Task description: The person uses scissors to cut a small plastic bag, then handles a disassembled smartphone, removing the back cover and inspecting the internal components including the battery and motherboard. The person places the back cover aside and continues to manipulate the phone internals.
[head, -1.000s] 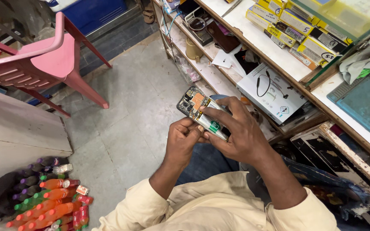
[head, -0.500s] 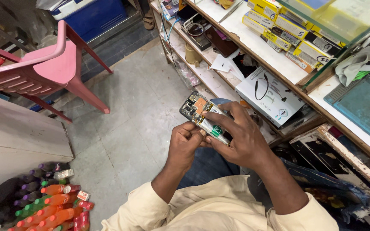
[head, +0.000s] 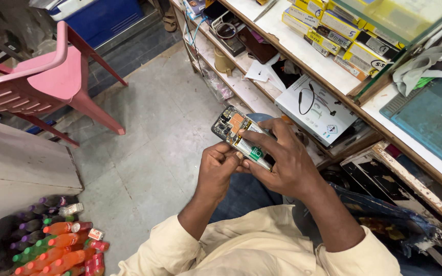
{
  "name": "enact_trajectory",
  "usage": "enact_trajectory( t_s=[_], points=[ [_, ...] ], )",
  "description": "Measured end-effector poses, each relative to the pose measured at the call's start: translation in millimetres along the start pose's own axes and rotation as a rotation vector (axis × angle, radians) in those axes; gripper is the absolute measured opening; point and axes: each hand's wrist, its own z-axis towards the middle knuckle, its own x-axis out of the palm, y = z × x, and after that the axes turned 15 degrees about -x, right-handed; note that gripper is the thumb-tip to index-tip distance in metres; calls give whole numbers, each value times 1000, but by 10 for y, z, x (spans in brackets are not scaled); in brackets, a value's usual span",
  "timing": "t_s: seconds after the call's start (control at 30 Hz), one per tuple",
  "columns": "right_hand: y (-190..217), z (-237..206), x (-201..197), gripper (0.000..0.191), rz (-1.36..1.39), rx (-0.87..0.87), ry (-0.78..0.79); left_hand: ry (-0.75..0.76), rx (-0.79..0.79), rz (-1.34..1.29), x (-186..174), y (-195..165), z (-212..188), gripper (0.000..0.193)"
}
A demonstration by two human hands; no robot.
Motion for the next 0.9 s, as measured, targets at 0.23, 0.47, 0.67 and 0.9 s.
enact_trajectory(
  t_s=[0.23,0.47,0.67,0.9],
  points=[
    [23,-5,-9,65,3,-15,-18,-3,0,-6,21,-17,-9,17],
    [38,1,-17,65,2,3,-9,0,-12,-18,25,-17,-7,16],
    [34,16,-32,64,3,10,-6,14,-7,-20,43,-31,5,18],
    [30,27,-50,64,9,15,4,-3,-26,5,72,-59,18,19]
  ],
)
